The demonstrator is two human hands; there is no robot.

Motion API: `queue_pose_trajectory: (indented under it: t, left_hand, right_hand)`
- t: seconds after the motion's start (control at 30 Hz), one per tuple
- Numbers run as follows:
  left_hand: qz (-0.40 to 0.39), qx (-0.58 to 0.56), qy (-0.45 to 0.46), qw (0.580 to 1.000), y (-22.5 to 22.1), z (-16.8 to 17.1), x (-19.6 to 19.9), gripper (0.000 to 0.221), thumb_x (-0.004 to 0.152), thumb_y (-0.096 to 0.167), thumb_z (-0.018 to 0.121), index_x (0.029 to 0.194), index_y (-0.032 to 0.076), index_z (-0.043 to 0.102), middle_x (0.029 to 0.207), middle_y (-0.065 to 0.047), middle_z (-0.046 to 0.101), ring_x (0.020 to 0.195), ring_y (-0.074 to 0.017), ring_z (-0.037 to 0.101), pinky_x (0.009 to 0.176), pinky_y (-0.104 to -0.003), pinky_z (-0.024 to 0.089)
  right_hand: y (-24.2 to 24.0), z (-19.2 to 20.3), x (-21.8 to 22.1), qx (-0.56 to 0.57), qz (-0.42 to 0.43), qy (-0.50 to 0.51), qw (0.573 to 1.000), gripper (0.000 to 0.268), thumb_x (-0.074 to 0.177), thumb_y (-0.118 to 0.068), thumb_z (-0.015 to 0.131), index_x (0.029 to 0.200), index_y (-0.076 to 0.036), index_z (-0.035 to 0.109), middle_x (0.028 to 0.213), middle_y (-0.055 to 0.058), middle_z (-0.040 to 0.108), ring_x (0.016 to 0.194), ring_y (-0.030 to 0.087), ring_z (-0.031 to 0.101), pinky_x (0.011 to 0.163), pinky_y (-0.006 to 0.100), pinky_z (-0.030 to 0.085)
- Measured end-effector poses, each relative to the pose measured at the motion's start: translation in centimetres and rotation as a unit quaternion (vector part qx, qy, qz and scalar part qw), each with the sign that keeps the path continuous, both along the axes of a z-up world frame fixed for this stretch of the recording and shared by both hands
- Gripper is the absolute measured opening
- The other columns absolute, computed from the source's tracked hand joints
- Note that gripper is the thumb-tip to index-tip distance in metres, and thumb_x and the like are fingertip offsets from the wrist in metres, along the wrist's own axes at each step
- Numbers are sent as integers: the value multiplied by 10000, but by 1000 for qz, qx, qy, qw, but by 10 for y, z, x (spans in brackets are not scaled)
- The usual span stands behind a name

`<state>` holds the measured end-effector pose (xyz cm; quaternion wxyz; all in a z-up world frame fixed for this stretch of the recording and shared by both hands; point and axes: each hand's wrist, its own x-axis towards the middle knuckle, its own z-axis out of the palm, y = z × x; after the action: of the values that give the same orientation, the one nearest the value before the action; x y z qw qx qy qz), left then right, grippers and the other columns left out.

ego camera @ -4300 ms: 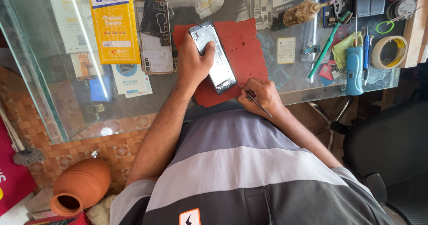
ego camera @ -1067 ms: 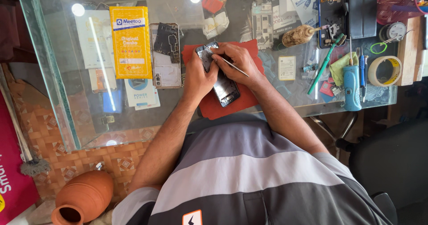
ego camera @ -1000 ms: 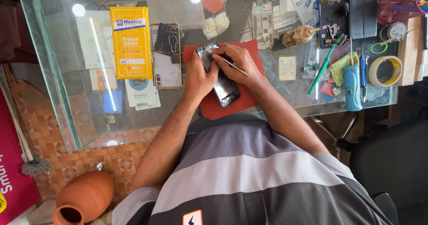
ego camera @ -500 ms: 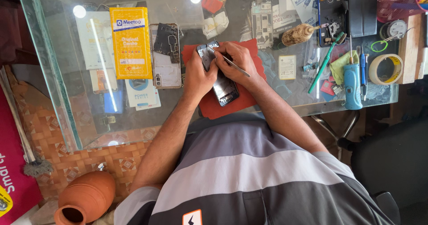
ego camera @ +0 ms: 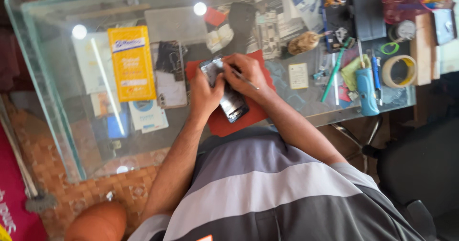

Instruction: The person uses a metal spudger to pry and separate the screen assembly from the smartphone's frame. They apply liquid adhesive from a bottle to the phone's edges and then use a green plastic tool to spread the adhesive along the perimeter. The person repeatedly pries the edges and spreads adhesive throughout the process.

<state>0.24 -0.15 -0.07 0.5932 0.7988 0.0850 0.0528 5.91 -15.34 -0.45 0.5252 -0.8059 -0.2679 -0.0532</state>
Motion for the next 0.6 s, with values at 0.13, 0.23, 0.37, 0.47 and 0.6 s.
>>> queue_pose_trajectory:
  t: [0.13, 0.23, 0.37, 0.47, 0.6]
  left_hand:
    - [-6, 9, -24, 1000, 2, -4, 0, 315, 907, 81, 690, 1167, -66, 589, 1040, -209, 752, 965, -313, 777, 803, -387, 596]
    - [-14, 11, -45, 999, 2, -4, -1, 290, 921, 71, 687, 1163, -65, 606, 1052, -208, 757, 995, -312, 772, 846, -392, 587]
    - [-11, 27, -44, 999, 3, -5, -1, 294, 917, 65, 691, 1165, -69, 607, 1072, -213, 748, 1008, -312, 759, 870, -396, 576]
    - [-14, 25, -52, 998, 3, -7, -1, 293, 919, 64, 687, 1169, -66, 609, 1079, -211, 748, 1012, -310, 760, 873, -394, 578]
    - [-10, 26, -41, 999, 2, -7, -1, 298, 914, 75, 700, 1162, -64, 608, 1072, -210, 746, 996, -306, 762, 856, -389, 583]
  right_hand:
    - [-2, 1, 2, 7, 23, -51, 998, 132, 935, -59, 729, 998, 8, 634, 967, 177, 710, 884, 356, 728, 757, 414, 587]
    - [-1, 3, 0, -4, -12, -13, 1000, 131, 911, -67, 730, 946, 8, 628, 926, 173, 711, 809, 358, 714, 695, 417, 574]
    - [-2, 6, 1, -2, -2, -19, 1000, 150, 918, -81, 726, 941, 13, 612, 923, 160, 708, 787, 348, 716, 667, 412, 573]
    - [-3, 6, 1, -12, 6, -30, 999, 165, 915, -89, 734, 961, 23, 622, 886, 159, 693, 778, 365, 701, 651, 426, 556]
    - [-1, 9, -3, -42, -28, -38, 998, 152, 891, -78, 726, 960, 20, 633, 852, 162, 679, 737, 372, 677, 620, 445, 534]
